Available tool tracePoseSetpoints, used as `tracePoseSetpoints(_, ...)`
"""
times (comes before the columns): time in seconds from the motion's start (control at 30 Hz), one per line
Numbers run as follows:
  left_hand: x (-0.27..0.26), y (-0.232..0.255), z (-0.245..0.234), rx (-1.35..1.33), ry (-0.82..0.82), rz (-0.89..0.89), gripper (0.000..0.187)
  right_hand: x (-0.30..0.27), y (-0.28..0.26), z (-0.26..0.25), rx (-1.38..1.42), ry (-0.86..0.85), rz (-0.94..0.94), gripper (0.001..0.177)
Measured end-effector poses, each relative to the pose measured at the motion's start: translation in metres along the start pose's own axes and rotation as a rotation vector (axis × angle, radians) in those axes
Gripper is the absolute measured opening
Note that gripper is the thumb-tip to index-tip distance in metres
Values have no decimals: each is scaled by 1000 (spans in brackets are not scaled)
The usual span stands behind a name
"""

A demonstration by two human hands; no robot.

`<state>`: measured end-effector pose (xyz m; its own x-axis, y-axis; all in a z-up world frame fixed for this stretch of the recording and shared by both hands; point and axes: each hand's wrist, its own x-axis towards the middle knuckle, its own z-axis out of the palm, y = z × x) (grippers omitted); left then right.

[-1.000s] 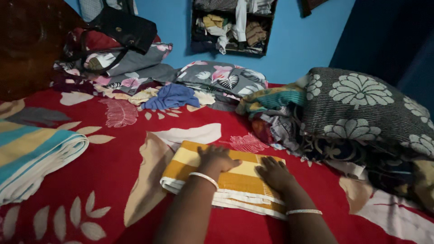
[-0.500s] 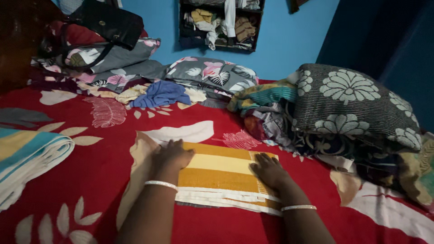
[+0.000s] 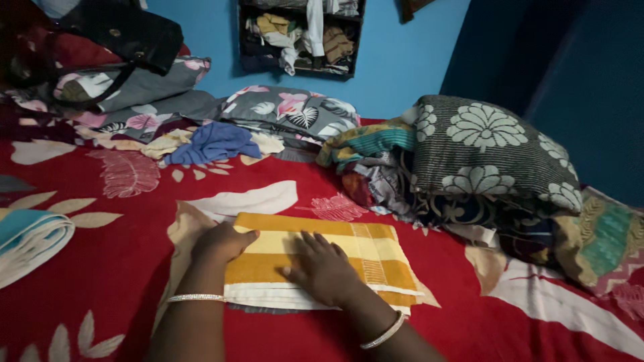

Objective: The person folds a yellow and white striped towel on a bed, smoothing and aligning the edges before stacking it. Then the person picks up a blue towel, spreads it flat, and begins folding it in the same manner.

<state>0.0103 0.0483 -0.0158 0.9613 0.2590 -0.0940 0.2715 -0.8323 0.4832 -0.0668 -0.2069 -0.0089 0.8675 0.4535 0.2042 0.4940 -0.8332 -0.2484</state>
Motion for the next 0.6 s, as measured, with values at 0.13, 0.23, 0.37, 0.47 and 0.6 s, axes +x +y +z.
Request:
tracePoseSetpoints(0.13, -6, 0, 3, -60, 82, 59, 64, -11, 7, -16, -92, -171, 73, 87)
tracePoseSetpoints(0.23, -13, 3, -2, -169, -51, 10, 56, -15, 25, -29, -83, -227, 194, 87)
tracePoseSetpoints(0.37, -21, 4, -10, -141, -13, 0, 58, -14, 52, -29, -96, -254, 270, 85)
tracePoseSetpoints(0.47, -26, 6, -10, -139, -17, -14, 59, -17, 75, -23, -135, -253, 263, 77)
tracePoseSetpoints(0.6, -26, 5, -13, -179, -37, 2, 58, -18, 93, -28, -144, -151, 252, 77)
